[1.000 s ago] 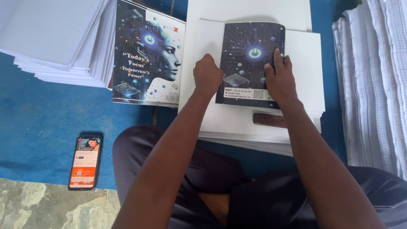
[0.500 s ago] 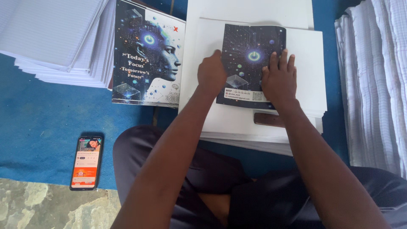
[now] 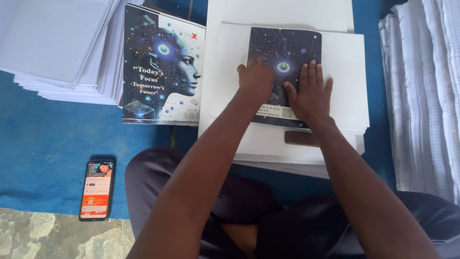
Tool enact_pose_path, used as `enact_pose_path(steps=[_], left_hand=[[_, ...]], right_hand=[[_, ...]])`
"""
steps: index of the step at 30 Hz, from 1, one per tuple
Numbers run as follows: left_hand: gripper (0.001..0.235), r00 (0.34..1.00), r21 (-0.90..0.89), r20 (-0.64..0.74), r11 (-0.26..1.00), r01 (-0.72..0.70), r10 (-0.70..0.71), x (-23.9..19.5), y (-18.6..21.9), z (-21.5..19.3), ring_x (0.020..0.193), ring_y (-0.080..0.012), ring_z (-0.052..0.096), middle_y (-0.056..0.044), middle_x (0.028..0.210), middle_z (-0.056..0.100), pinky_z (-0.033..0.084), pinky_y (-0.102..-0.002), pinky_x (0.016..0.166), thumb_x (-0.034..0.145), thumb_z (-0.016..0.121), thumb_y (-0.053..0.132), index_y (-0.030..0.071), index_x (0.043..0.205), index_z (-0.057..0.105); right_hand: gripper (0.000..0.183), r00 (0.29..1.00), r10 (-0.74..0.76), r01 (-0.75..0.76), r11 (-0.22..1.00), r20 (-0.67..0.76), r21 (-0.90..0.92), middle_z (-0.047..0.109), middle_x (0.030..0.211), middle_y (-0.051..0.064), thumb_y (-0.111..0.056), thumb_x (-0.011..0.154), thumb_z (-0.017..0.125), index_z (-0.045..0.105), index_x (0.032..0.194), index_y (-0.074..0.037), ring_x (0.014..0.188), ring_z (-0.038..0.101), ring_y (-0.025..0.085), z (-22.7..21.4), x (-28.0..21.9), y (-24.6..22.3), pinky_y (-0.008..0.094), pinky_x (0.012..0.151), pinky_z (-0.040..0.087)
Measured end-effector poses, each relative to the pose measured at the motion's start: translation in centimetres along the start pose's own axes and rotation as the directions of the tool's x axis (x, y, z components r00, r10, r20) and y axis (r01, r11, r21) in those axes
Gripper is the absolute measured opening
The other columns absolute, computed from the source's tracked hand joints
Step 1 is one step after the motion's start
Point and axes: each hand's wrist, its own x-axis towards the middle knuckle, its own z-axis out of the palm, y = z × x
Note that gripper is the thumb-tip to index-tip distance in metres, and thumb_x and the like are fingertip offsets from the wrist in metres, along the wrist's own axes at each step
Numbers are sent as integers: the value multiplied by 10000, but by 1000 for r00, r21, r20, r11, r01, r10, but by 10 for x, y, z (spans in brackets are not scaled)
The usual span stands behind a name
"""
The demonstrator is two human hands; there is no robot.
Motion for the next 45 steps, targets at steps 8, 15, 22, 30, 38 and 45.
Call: enact_pose_path(steps=[8,15,22,30,38,45], left_hand=[[952,979,27,204,1000,11,-16,-13,14,-36,1358,-380,450,-176,1405,514,381,-524,1087,576,953,558,86,1337,631],[1025,987,43,159,999,16,-23,-12,25,-32,1365,-465,423,-241,1442,480,350,-584,1092,544,993,470,155,1409,543],[1031,976,35,212,999,36,-42,-10,27,-34,1388,-461,431,-225,1461,489,352,-591,1112,563,986,442,155,1442,529],[1039,971,14,220,996,93,-93,-16,25,-36,1429,-430,405,-205,1511,447,326,-635,1140,587,973,476,169,1466,513],[1090,968,14,235,996,86,-87,-17,23,-33,1447,-459,340,-240,1551,367,296,-655,1149,624,961,511,146,1511,445],[1089,968,13,235,996,84,-85,-15,23,-31,1442,-478,344,-250,1539,380,321,-648,1141,630,958,497,132,1515,439]], right_hand=[[765,995,41,-73,928,94,366,194,1696,208,-594,1046,182,390,1560,-67,1598,86,343,-12,8,18,626,1235,-1],[353,990,76,-136,711,116,690,658,1290,161,-299,1086,569,697,1253,-17,1214,580,267,-54,-10,62,432,1051,473],[275,967,49,-197,765,250,613,685,915,135,-248,1099,484,626,1108,-13,879,692,224,-89,-73,77,381,840,551],[381,918,-9,-75,978,397,195,714,1156,135,-303,883,754,696,1195,-91,1057,688,301,-126,-104,24,431,914,549],[474,831,76,-56,997,550,-53,721,1174,74,-266,769,866,693,1183,-115,1132,689,266,-134,-104,-8,412,995,546],[357,839,53,-115,990,542,80,746,1117,106,-199,847,746,716,1197,-133,1019,716,272,-124,-104,12,417,932,563]])
